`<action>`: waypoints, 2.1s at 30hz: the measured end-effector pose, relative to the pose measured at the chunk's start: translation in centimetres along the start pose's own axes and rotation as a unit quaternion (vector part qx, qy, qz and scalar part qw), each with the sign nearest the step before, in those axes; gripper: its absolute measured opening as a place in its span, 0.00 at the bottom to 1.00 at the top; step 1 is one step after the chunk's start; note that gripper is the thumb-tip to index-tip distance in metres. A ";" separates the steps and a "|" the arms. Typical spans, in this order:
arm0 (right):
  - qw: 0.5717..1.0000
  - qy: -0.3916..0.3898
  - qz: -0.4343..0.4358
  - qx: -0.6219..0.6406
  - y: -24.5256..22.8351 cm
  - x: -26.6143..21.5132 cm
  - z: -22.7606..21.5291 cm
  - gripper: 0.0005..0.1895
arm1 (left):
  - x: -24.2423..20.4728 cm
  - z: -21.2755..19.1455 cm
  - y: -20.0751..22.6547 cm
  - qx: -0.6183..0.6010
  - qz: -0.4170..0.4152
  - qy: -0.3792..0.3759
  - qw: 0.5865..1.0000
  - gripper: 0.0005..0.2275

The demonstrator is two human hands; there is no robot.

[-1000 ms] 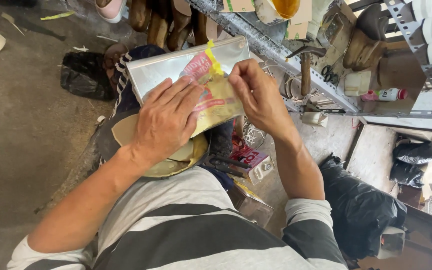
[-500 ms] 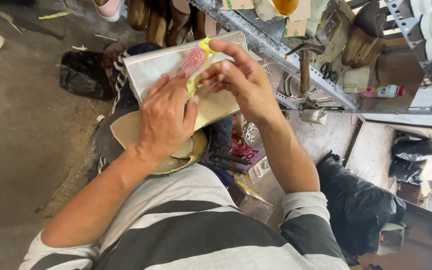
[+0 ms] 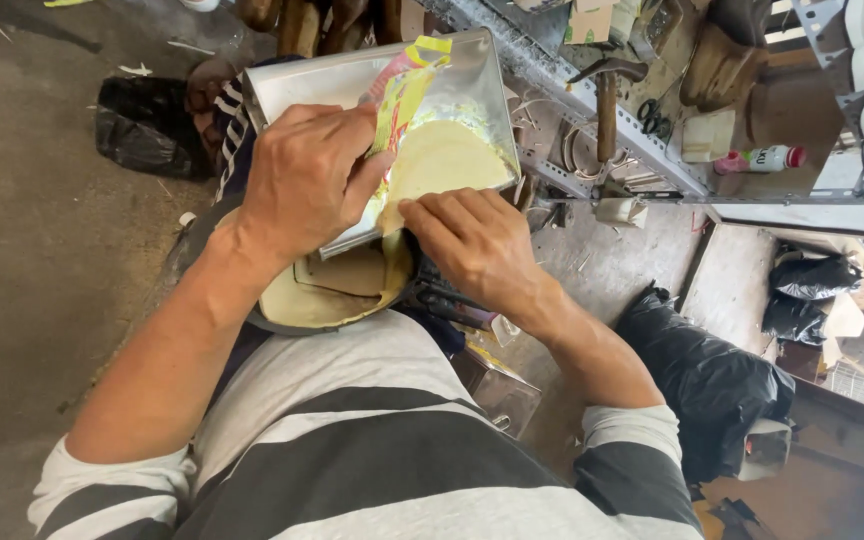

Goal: Shaping leather shoe uppers over a last using pliers and a hammer, and organizing shoe components in a workshop.

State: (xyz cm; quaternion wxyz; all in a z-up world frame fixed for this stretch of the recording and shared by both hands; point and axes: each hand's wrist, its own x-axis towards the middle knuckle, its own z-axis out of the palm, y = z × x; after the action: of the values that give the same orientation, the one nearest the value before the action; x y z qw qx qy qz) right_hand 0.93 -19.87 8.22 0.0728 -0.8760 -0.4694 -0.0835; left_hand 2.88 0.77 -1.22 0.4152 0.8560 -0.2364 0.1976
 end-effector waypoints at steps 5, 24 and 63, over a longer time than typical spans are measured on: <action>0.991 -0.037 -0.061 -0.115 0.0 1.4 0.0 0.06 | 1.1 0.7 -0.2 0.017 -0.031 0.008 0.999 0.10; 0.957 -0.125 -0.153 -0.213 0.3 4.1 -0.9 0.09 | 2.0 1.8 -0.9 0.019 -0.043 0.045 0.998 0.06; 0.993 -0.035 0.011 -0.108 0.5 1.0 3.9 0.07 | 0.8 1.8 -0.7 0.020 -0.025 0.056 0.998 0.07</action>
State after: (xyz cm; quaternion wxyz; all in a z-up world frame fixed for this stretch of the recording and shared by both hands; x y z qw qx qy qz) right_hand 2.24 -18.55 4.60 -0.0383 -0.8863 -0.4501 -0.1019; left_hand 4.13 -0.46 -2.24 0.4157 0.8572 -0.1875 0.2390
